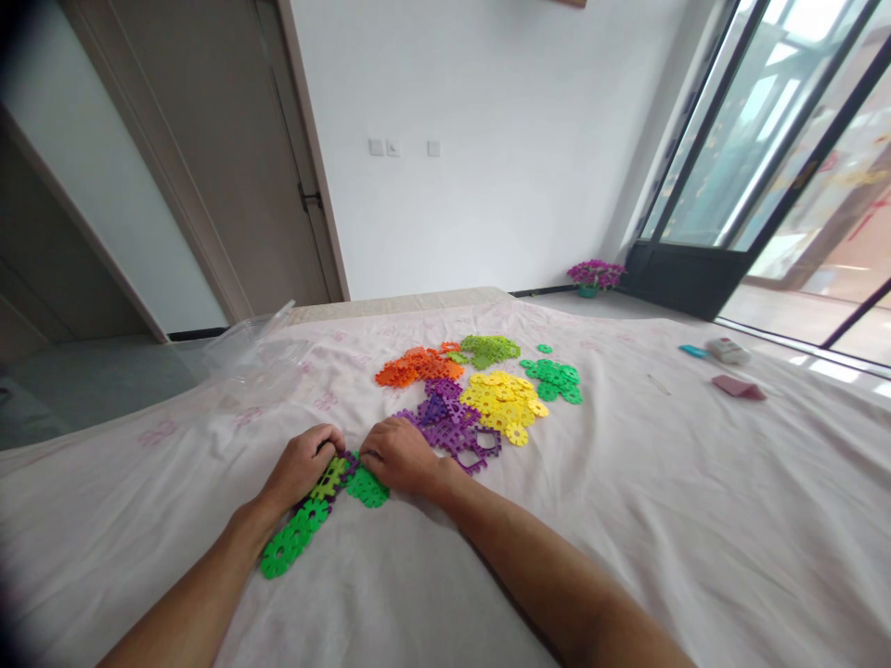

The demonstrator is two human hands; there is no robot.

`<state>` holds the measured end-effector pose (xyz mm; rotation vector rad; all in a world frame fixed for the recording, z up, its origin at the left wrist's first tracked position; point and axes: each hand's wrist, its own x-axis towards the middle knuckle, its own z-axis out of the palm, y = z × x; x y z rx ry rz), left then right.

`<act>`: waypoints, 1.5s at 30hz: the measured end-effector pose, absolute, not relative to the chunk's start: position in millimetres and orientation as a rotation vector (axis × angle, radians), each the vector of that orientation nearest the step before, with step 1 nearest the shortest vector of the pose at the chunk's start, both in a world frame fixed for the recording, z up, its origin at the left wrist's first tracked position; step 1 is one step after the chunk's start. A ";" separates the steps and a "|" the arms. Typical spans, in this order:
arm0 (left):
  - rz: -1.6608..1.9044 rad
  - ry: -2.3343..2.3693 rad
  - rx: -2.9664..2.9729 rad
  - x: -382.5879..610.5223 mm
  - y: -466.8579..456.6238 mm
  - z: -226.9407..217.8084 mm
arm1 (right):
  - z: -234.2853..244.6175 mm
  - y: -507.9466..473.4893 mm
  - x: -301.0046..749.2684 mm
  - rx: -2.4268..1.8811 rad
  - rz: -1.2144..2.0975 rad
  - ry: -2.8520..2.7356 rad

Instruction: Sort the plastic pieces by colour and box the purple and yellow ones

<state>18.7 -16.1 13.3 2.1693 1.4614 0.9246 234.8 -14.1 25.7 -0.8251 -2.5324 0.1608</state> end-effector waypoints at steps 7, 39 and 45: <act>0.923 1.470 2.167 18.8 -16.6 13.0 | 24.4 -15.4 234.3 -0.828 0.176 -2.531; 0.914 1.472 2.154 19.3 -16.7 13.5 | 24.2 -13.8 237.6 -0.874 0.133 -2.536; 0.919 1.458 2.171 19.0 -16.4 12.8 | 24.7 -13.9 238.5 -0.858 0.134 -2.540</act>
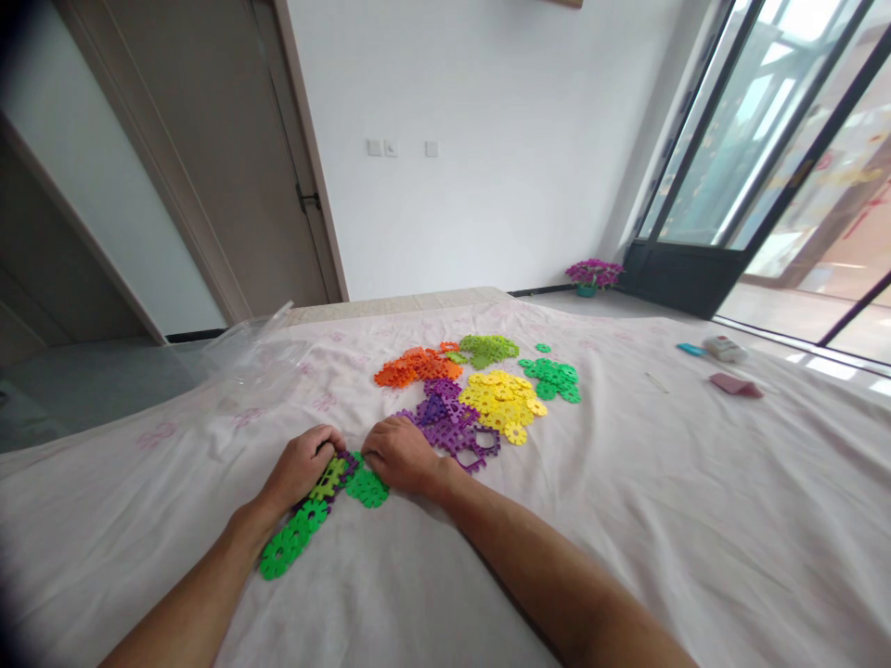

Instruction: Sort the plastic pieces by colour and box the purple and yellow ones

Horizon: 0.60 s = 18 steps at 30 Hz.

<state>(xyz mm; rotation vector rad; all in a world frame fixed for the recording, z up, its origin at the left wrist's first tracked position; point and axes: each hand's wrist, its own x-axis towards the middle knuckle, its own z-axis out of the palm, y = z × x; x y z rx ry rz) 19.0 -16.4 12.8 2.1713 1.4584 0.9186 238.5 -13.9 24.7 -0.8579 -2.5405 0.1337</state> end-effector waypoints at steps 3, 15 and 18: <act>0.914 1.461 2.175 19.1 -16.6 13.0 | 25.5 -14.1 238.6 -0.863 0.144 -2.545; 0.912 1.465 2.171 20.1 -16.8 14.9 | 26.8 -14.6 239.0 -0.852 0.137 -2.554; 0.902 1.478 2.171 20.5 -17.3 15.3 | 27.9 -14.7 239.4 -0.851 0.136 -2.558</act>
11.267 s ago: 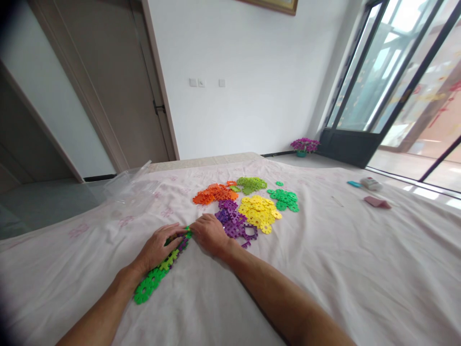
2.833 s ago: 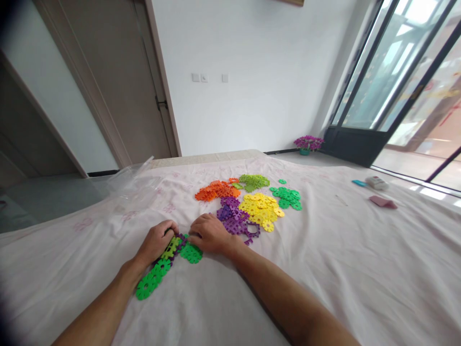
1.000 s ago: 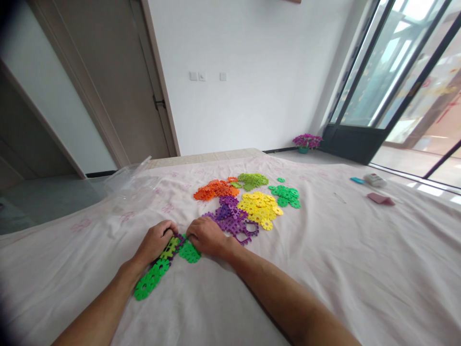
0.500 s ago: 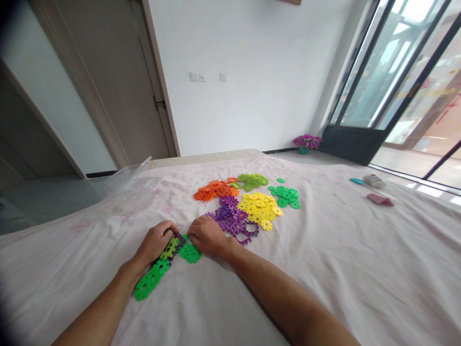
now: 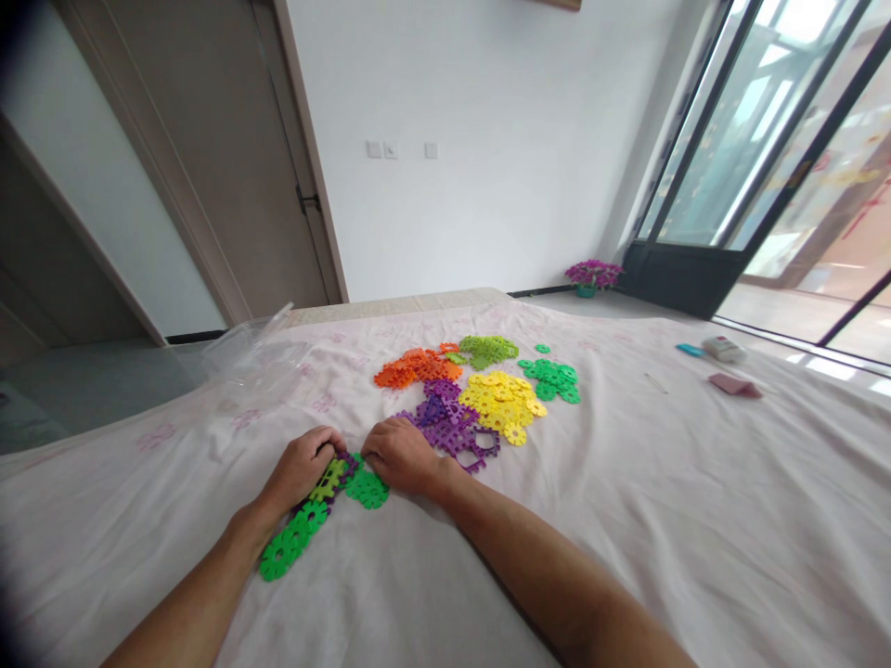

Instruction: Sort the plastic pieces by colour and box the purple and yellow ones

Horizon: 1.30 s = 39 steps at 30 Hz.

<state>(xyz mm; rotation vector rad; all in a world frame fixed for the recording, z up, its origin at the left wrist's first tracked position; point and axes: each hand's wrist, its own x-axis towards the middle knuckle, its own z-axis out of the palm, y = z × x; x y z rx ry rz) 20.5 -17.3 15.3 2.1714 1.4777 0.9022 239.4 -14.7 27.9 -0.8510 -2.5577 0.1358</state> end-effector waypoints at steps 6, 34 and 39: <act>0.906 1.478 2.180 19.8 -16.7 13.6 | 27.9 -14.4 239.8 -0.850 0.143 -2.563; 0.992 1.421 2.221 19.5 -16.6 10.9 | 26.0 -15.6 240.4 -0.867 0.099 -2.556; 0.963 1.406 2.256 19.7 -17.1 12.3 | 25.9 -15.3 240.8 -0.862 0.103 -2.551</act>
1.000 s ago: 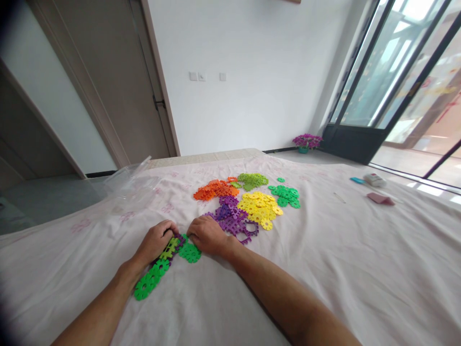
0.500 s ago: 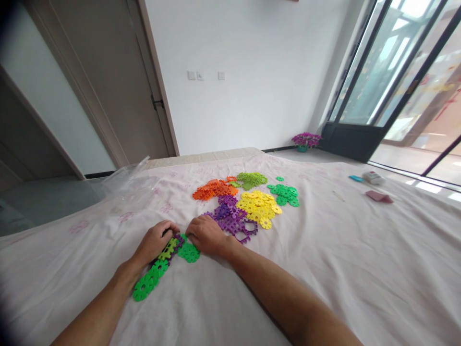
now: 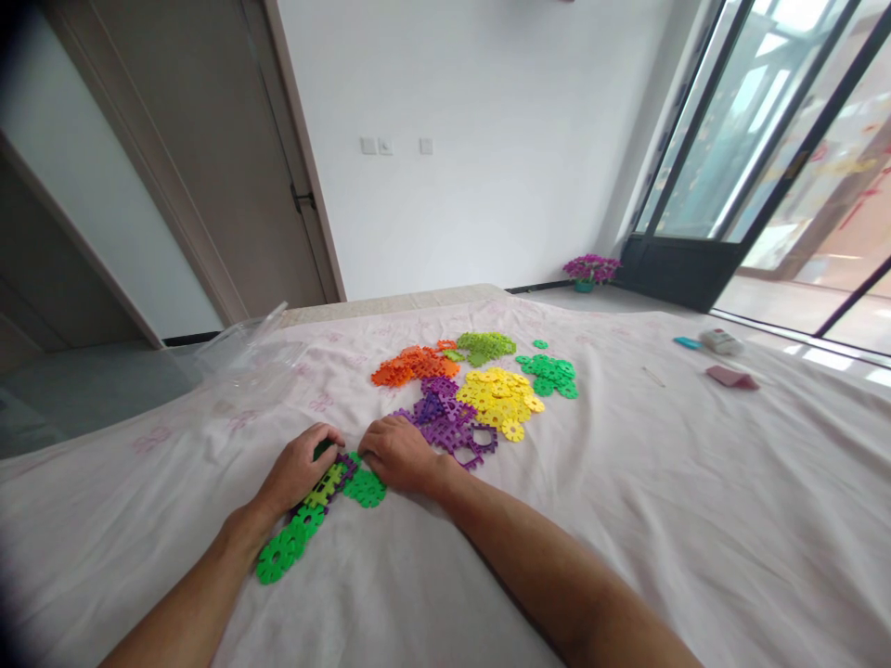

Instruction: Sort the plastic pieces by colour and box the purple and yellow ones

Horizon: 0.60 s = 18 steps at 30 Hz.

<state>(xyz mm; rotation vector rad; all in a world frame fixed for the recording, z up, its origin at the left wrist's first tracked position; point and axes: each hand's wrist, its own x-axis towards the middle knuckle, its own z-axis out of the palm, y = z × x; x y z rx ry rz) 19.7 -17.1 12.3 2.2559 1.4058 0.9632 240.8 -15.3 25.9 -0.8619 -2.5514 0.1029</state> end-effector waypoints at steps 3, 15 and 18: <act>0.978 1.430 2.190 18.8 -16.5 11.6 | 25.6 -14.9 241.2 -0.847 0.101 -2.551; 1.185 1.290 1.730 14.7 -22.7 20.3 | 27.2 -15.2 241.8 -0.819 0.113 -2.563; 1.197 1.271 1.691 12.6 -22.1 20.6 | 26.8 -15.1 241.9 -0.807 0.111 -2.561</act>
